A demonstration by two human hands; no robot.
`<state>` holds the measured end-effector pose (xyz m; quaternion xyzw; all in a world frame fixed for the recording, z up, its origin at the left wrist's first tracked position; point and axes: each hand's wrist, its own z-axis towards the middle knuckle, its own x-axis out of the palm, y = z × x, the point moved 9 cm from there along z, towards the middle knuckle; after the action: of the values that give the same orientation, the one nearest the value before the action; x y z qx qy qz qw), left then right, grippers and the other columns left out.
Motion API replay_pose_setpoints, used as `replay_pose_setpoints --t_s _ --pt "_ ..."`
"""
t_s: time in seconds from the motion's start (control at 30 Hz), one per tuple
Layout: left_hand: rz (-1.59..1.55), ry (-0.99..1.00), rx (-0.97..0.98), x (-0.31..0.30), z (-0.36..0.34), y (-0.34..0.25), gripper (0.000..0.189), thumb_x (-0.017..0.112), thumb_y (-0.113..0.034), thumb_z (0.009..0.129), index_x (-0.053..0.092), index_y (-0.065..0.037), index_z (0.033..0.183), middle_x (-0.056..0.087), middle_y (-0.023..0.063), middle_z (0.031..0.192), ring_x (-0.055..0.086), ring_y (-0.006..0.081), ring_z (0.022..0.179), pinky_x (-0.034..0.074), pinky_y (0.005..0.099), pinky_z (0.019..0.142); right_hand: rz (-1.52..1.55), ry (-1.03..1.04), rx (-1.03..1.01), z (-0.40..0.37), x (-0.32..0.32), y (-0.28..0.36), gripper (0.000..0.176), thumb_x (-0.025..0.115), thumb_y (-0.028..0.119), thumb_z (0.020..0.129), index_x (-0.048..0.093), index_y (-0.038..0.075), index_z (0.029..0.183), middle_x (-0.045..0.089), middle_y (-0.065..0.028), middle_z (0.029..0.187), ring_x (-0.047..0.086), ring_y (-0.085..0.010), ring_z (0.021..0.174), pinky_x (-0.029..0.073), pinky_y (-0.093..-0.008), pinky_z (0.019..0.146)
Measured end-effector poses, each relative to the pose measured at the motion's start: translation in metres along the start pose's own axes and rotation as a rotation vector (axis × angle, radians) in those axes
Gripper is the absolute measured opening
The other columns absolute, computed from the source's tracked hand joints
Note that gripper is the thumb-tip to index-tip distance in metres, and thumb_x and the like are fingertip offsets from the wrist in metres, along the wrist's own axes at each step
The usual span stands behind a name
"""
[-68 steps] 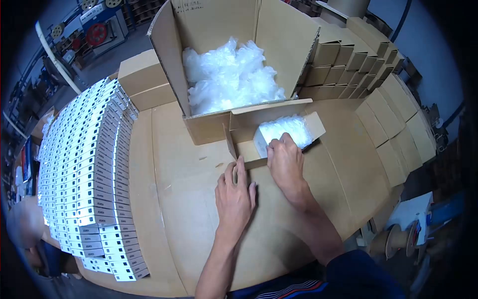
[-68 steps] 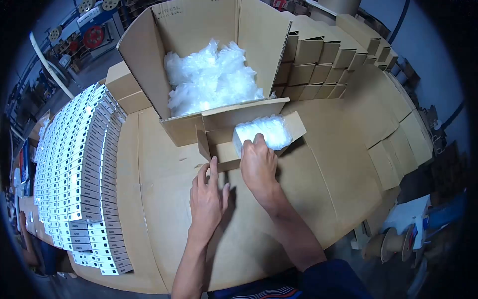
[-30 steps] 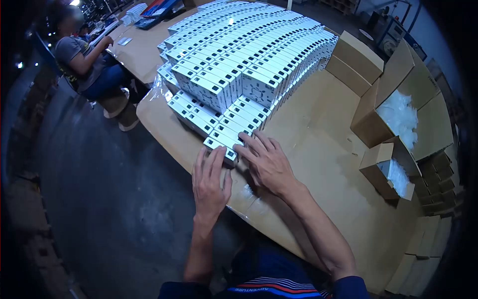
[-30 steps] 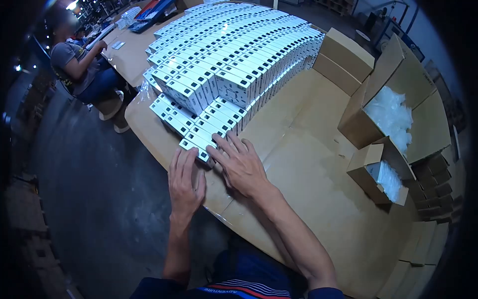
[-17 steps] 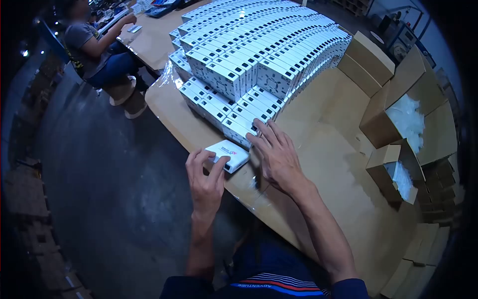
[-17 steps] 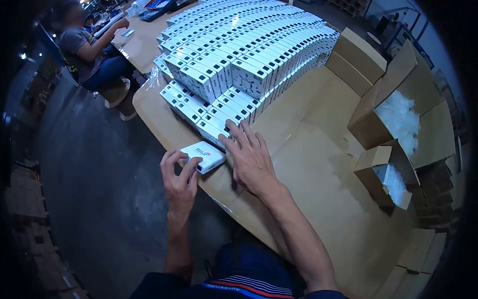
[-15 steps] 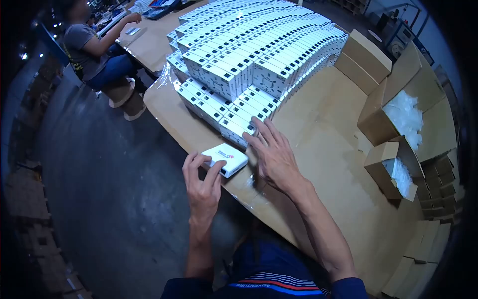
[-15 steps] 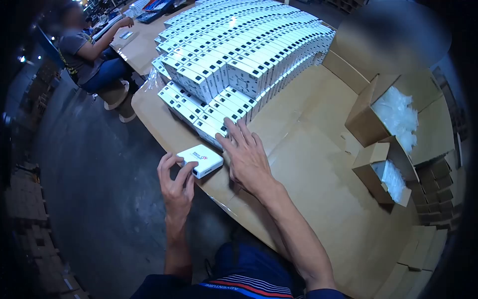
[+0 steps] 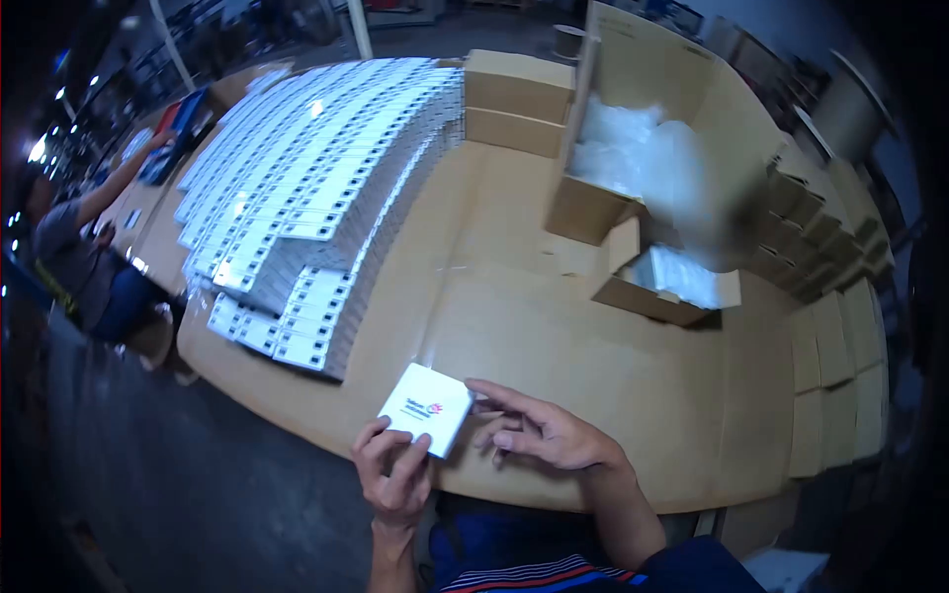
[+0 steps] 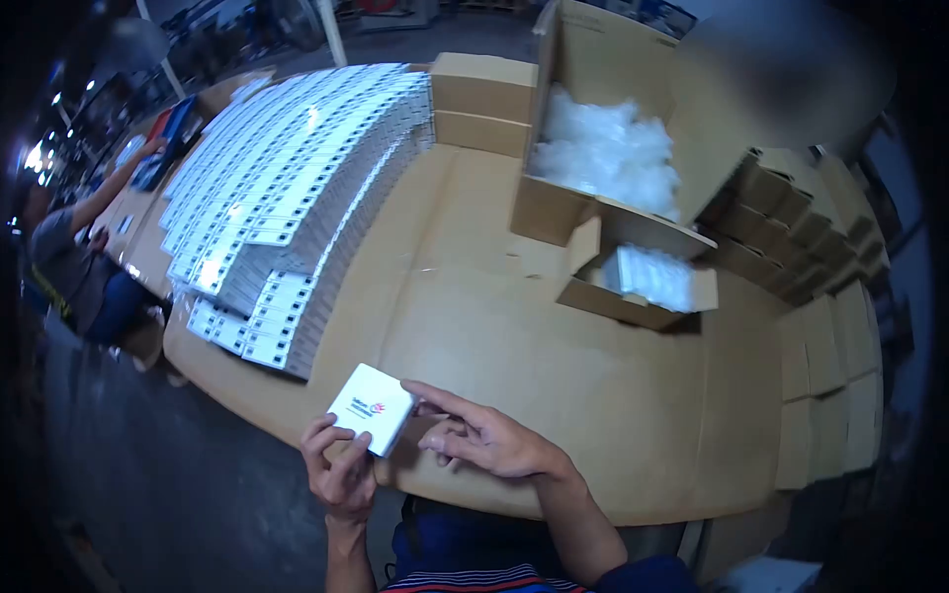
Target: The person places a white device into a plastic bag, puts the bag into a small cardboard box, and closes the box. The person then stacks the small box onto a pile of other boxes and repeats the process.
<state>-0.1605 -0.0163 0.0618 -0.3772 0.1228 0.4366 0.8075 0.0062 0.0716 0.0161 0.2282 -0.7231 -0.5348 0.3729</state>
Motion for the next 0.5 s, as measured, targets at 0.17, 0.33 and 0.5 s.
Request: replay_pose_setpoints --t_s 0.17,0.33,0.5 --pt "-0.141 0.111 0.144 0.066 0.036 -0.040 0.046 0.080 0.010 0.068 0.076 -0.014 0.107 0.059 0.0079 0.102 0.062 0.0342 0.109 0.054 0.0471 0.091 0.326 -0.177 -0.198 -0.034 -0.046 0.016 0.058 0.057 0.020 0.108 0.037 0.005 0.160 0.056 -0.0117 0.138 0.063 -0.0181 0.116 0.055 -0.0318 0.093" --pt "-0.213 0.122 0.285 0.119 0.075 -0.081 0.046 0.082 0.011 0.066 0.077 -0.014 0.105 0.061 0.0063 0.101 0.064 0.0318 0.104 0.056 0.0432 0.087 0.201 -0.377 -0.355 -0.061 -0.102 0.031 0.047 0.056 0.015 0.107 0.048 0.001 0.151 0.062 -0.0113 0.133 0.064 -0.0162 0.111 0.053 -0.0300 0.095" --pt "-0.368 0.402 0.427 0.172 0.111 -0.119 0.042 0.090 -0.001 0.067 0.074 -0.008 0.105 0.063 0.0085 0.104 0.065 0.0307 0.104 0.057 0.0423 0.087 0.360 -0.505 -0.412 -0.080 -0.147 0.028 0.031 0.055 0.008 0.106 0.060 -0.001 0.135 0.064 -0.0119 0.126 0.066 -0.0182 0.111 0.061 -0.0357 0.091"
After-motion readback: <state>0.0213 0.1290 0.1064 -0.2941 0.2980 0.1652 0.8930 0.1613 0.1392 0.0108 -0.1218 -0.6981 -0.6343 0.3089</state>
